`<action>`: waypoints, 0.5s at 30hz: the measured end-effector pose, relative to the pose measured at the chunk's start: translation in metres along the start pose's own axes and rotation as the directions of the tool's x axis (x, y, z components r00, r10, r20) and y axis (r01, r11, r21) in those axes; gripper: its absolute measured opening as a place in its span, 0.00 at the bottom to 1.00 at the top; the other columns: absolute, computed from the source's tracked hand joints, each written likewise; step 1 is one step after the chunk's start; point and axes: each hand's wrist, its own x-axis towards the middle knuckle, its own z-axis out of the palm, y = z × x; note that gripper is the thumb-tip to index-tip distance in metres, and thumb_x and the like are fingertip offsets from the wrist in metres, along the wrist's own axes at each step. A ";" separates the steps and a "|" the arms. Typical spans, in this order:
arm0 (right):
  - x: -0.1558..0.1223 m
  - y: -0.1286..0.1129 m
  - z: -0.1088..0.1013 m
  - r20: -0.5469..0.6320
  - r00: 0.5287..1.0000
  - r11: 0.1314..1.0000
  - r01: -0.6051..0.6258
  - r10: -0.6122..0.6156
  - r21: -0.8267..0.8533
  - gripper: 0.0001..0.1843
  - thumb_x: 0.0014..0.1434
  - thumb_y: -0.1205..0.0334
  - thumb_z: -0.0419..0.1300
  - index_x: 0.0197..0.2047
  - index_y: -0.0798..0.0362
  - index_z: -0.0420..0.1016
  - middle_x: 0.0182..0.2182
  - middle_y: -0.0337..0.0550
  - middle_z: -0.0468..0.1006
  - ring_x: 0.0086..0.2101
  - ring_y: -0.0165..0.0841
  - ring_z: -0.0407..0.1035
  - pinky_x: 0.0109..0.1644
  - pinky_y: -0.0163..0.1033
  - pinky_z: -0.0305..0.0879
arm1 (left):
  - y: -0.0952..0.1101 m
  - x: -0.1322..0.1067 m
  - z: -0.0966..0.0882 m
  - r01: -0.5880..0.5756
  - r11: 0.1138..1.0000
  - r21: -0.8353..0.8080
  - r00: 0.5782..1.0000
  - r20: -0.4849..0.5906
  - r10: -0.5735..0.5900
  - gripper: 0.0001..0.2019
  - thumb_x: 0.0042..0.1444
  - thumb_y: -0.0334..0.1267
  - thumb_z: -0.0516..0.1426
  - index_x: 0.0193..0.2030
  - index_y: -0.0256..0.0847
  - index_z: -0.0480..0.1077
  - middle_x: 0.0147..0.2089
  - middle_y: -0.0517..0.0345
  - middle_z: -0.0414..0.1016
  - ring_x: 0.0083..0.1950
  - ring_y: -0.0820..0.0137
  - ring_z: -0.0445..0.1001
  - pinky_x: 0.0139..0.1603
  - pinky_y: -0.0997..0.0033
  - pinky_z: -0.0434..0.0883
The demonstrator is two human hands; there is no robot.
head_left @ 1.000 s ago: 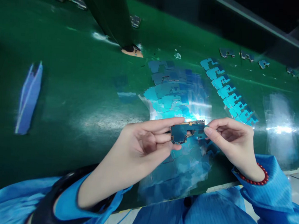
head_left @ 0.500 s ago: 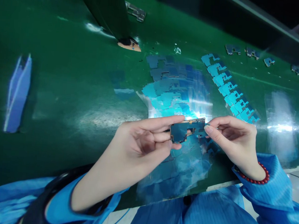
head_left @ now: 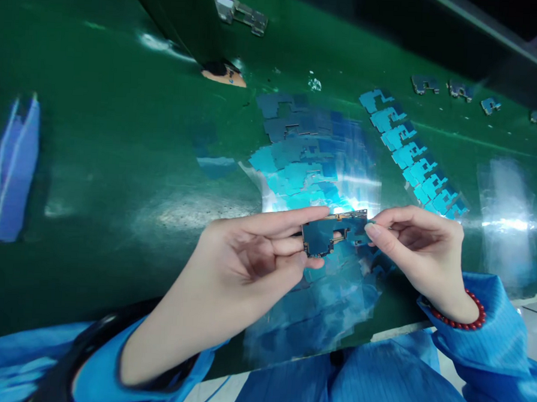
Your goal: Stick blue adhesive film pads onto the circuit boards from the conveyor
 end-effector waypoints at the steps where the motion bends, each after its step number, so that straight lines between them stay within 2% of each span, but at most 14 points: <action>1: 0.000 0.000 0.000 -0.001 1.000 1.000 -0.002 0.002 -0.001 0.07 0.50 0.72 0.68 0.29 0.51 0.78 0.26 0.35 0.81 0.25 0.26 0.76 0.30 0.28 0.77 | 0.000 0.000 0.000 0.001 1.000 -0.001 1.000 0.000 -0.001 0.20 0.46 0.32 0.62 0.48 0.50 0.78 0.28 0.66 0.83 0.34 0.67 0.82 0.45 0.65 0.80; 8: 0.000 0.001 0.000 -0.007 1.000 1.000 0.002 -0.002 -0.011 0.06 0.51 0.71 0.68 0.29 0.51 0.78 0.26 0.35 0.81 0.25 0.27 0.76 0.30 0.28 0.77 | 0.000 0.000 0.000 -0.015 1.000 0.014 1.000 -0.007 0.015 0.19 0.46 0.32 0.62 0.47 0.51 0.79 0.27 0.67 0.82 0.32 0.68 0.82 0.43 0.67 0.81; 11: 0.000 0.001 0.000 -0.009 1.000 1.000 -0.011 0.011 -0.017 0.05 0.51 0.70 0.68 0.29 0.51 0.78 0.26 0.36 0.82 0.25 0.28 0.77 0.30 0.30 0.78 | 0.002 0.000 0.000 -0.010 1.000 0.026 1.000 -0.014 0.011 0.19 0.47 0.32 0.62 0.47 0.50 0.79 0.30 0.64 0.84 0.33 0.66 0.82 0.43 0.65 0.81; 15: 0.000 0.001 0.000 -0.010 1.000 1.000 -0.013 0.013 0.000 0.05 0.51 0.71 0.68 0.29 0.51 0.78 0.26 0.35 0.82 0.25 0.27 0.76 0.31 0.29 0.78 | 0.002 -0.001 0.000 -0.011 1.000 0.020 1.000 -0.024 0.011 0.19 0.46 0.32 0.62 0.46 0.50 0.79 0.32 0.65 0.84 0.34 0.67 0.82 0.41 0.68 0.81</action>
